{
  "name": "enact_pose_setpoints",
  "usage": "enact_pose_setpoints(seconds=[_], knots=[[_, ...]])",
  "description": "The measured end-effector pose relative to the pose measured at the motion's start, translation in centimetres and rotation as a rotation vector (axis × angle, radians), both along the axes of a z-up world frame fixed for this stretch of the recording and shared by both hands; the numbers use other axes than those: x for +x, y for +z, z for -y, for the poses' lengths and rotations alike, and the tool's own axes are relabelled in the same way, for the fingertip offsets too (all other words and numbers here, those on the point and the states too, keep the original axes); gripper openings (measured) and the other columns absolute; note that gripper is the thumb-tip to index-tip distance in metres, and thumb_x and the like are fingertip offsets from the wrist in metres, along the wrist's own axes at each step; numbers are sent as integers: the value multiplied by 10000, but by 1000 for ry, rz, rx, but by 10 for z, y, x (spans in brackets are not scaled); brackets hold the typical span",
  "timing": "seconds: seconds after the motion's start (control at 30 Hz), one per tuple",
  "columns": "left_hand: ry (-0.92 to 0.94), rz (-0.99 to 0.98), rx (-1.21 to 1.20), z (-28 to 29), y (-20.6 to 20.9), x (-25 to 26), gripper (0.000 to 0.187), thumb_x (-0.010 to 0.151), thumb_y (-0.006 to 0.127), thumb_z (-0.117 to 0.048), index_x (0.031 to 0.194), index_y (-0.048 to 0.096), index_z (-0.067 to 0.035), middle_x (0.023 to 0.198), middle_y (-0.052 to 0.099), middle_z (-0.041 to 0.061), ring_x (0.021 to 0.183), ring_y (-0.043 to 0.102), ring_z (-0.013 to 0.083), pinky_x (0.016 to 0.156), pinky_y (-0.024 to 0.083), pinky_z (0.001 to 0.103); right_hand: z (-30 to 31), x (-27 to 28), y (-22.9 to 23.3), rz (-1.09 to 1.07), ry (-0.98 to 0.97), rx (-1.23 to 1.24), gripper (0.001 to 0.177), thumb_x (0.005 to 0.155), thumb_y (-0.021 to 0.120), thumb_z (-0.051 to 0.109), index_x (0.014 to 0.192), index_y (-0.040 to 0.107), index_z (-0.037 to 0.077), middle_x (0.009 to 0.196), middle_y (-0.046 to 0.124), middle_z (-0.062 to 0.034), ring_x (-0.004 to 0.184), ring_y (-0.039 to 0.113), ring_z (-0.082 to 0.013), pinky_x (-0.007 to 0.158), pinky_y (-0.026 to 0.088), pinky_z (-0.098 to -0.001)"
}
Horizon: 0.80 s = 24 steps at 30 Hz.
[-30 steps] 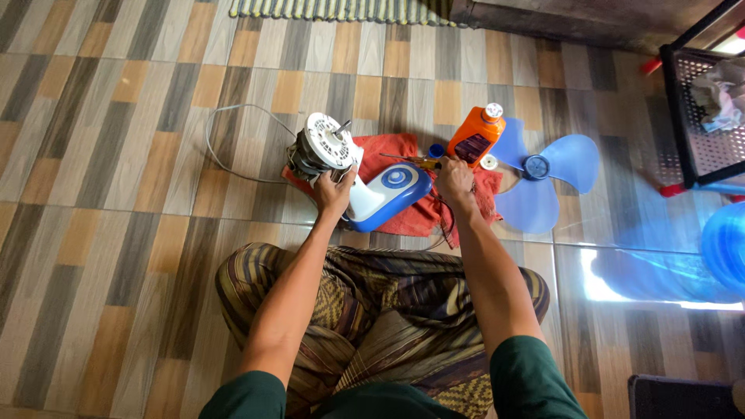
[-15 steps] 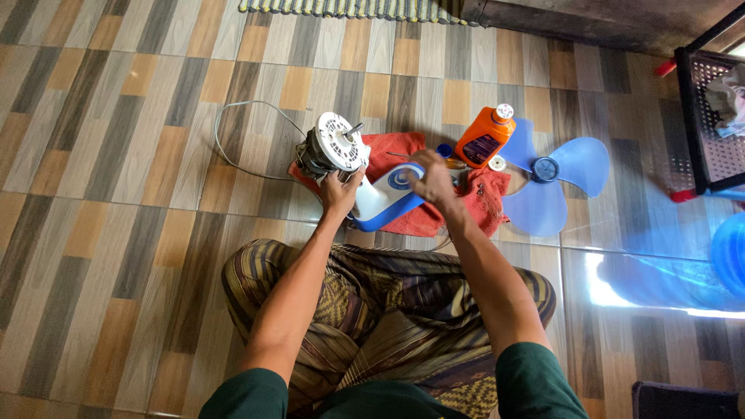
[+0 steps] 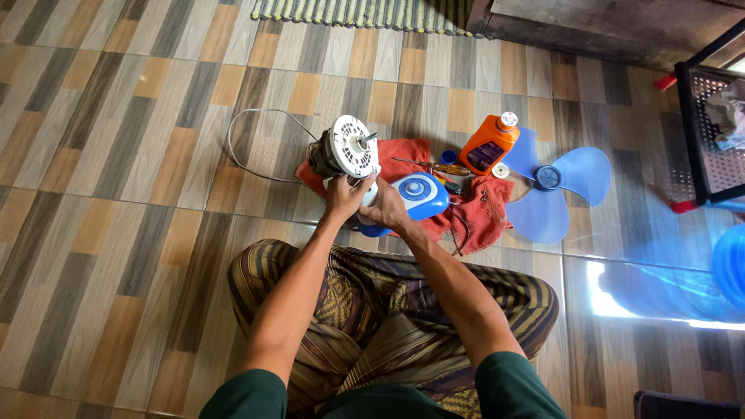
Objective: The person disassembles a small electric fan motor, removes the outer casing, and uses a screwdriver to loosen and remove screws from the motor housing. The person then separates the motor components and inspects the internal parts.
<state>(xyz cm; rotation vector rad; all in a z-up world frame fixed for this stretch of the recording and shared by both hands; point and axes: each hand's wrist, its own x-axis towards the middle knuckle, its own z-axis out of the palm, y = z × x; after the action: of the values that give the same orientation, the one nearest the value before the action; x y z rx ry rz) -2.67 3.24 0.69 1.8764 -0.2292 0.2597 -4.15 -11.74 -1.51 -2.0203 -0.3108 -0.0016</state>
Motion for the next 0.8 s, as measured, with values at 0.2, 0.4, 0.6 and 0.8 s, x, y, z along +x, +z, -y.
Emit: enact_pose_setpoints(seconds=[0.2,0.4,0.6,0.8], knots=[[-129,73,231,-21,-3,14,666,893,635,-631,1093,733,-4,1004,764,185,952,744,329,845,562,441,-3,-4,13,46,-50,84,615,728,829,262,1250,591,39,1060,747,-164,943,741,-272,824,578,-384],[242,36,551,-48,-47,32,409,1126,394,-318,1067,672,-24,985,684,188,941,649,331,860,480,448,1,-5,32,-87,-181,22,592,691,866,285,1161,605,36,976,759,-148,879,757,-269,780,592,-383],[327,-72,480,-37,-64,56,762,839,703,-148,1513,385,13,1444,521,280,1294,508,450,1015,431,520,12,-6,20,-4,-199,-3,522,712,844,260,1123,620,30,966,751,-163,881,753,-303,774,590,-408],[164,-395,406,-30,-54,63,1045,742,859,-273,1546,239,-21,1456,486,286,1340,496,438,1084,434,468,3,1,-15,68,-271,-110,555,689,866,303,1090,625,4,997,718,-216,925,705,-383,809,556,-470]])
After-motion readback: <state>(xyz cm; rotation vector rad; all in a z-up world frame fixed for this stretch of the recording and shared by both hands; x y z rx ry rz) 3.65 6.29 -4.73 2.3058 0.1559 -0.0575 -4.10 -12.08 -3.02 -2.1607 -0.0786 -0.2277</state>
